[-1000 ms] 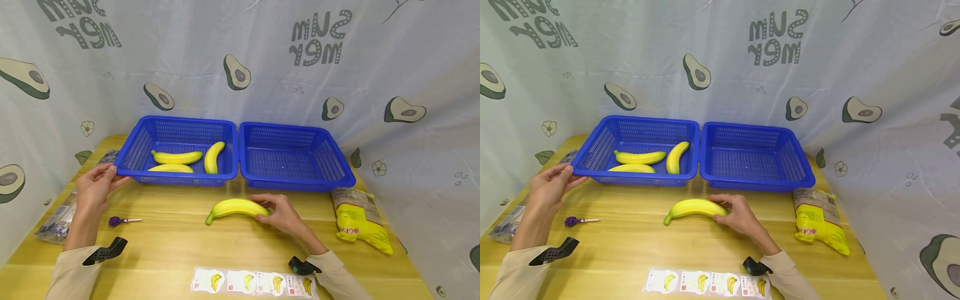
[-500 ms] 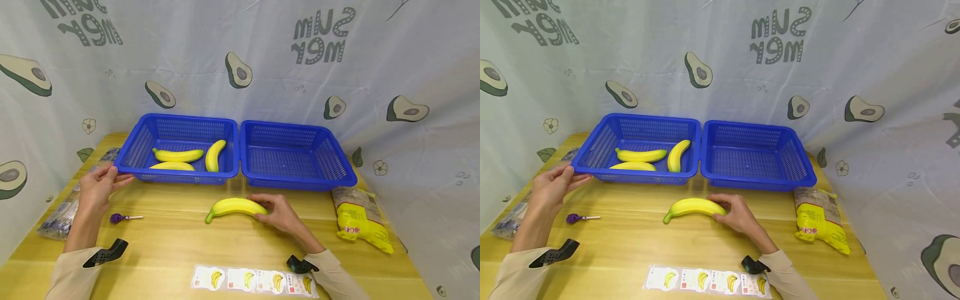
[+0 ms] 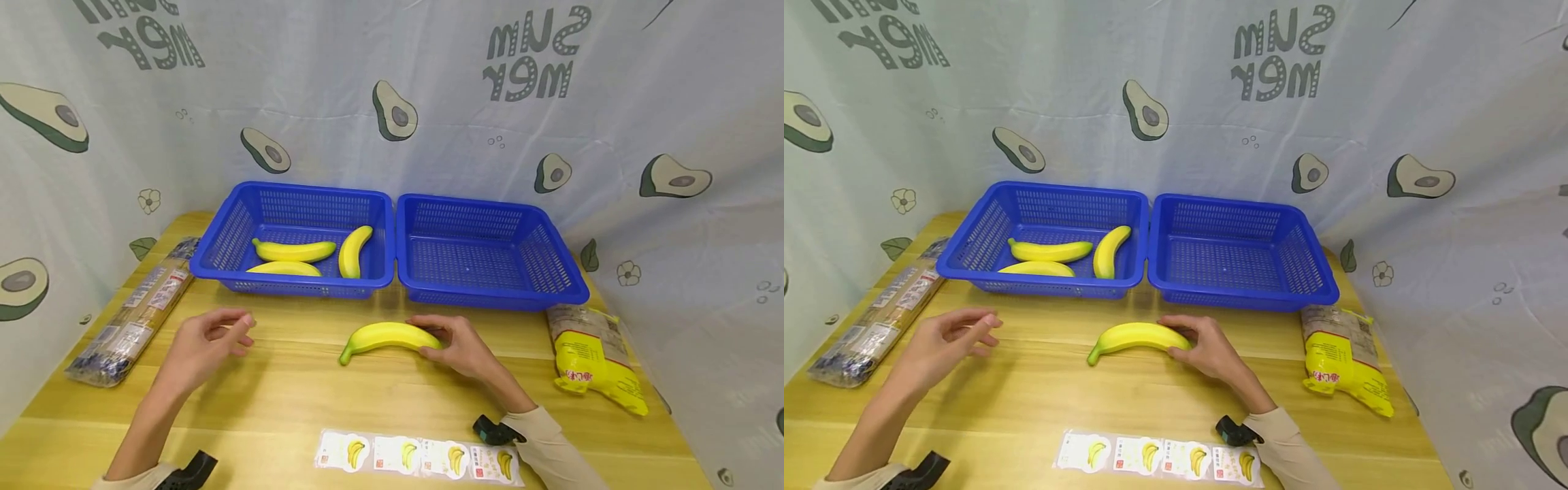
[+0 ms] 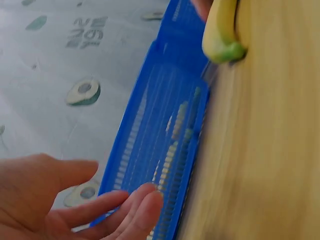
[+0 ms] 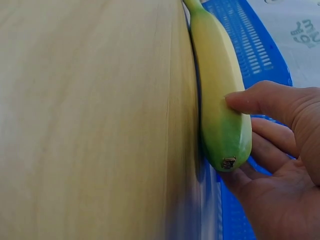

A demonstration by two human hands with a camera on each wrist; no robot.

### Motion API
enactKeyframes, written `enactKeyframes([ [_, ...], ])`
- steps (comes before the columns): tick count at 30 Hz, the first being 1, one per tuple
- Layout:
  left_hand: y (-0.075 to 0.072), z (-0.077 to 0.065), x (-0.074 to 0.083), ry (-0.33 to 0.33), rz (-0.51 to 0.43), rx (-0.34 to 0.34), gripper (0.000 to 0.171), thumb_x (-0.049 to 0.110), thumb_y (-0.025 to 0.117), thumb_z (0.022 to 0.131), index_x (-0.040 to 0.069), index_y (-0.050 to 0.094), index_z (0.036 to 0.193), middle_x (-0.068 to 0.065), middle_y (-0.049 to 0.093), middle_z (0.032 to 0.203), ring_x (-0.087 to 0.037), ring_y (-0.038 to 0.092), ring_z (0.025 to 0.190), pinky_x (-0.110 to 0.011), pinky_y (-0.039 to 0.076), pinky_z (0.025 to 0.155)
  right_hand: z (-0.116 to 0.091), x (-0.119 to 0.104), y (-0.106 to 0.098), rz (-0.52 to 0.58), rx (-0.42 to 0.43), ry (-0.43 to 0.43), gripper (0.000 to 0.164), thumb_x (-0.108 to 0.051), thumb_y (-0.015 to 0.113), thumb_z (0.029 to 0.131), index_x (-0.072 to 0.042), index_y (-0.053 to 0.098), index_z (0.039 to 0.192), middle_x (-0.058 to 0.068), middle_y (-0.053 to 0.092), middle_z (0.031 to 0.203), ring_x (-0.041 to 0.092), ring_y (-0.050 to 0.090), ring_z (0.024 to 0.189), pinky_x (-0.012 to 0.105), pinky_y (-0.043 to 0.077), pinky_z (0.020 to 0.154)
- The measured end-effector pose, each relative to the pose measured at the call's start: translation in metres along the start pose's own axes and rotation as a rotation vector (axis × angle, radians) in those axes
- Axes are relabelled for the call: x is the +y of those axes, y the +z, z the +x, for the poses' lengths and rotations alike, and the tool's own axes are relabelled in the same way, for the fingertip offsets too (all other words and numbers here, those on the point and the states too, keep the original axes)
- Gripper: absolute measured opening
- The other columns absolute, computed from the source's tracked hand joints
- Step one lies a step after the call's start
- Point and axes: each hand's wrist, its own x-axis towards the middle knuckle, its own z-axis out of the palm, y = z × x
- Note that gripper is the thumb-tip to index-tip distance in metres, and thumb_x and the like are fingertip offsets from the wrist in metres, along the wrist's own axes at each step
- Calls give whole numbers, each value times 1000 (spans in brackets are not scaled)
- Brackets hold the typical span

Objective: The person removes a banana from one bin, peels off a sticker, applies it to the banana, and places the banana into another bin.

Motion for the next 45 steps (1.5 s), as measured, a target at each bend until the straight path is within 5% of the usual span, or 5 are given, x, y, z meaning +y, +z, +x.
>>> enactKeyframes([
  [12, 53, -25, 5, 239, -17, -332, 35, 16, 82, 98, -3, 73, 126, -10, 76, 111, -9, 71, 90, -27, 62, 66, 0, 1, 0, 20, 0, -7, 51, 18, 77, 88, 13, 65, 137, 29, 67, 139, 47, 65, 128, 38, 55, 111],
  [20, 79, -33, 4, 430, 190, -554, 51, 28, 92, 89, 6, 73, 131, 6, 62, 104, -7, 57, 94, -23, 56, 71, 0, -1, -2, -14, -2, -11, 54, 18, 78, 87, 10, 65, 138, 26, 68, 140, 45, 64, 130, 49, 51, 114],
  [25, 94, -48, 7, 402, 385, -549, 65, 43, 99, 77, 18, 73, 131, 15, 49, 108, -3, 51, 99, -26, 53, 84, 1, 0, -2, -20, -1, -20, 55, 15, 82, 85, 10, 66, 138, 25, 69, 138, 45, 65, 128, 49, 52, 113],
  [30, 106, -57, 8, 425, 513, -497, 67, 42, 104, 67, 21, 71, 122, 14, 44, 108, -3, 42, 95, -25, 50, 75, 0, 0, -1, -36, 2, -20, 56, 12, 85, 85, 10, 66, 137, 25, 70, 138, 44, 66, 127, 50, 53, 112],
  [45, 113, -56, 1, 419, 455, -431, 41, 24, 104, 69, 26, 70, 92, 19, 46, 103, -1, 46, 94, -27, 53, 78, -4, -10, -6, -112, 5, -21, 60, 5, 89, 85, 8, 65, 139, 24, 70, 137, 44, 65, 130, 59, 47, 116],
])
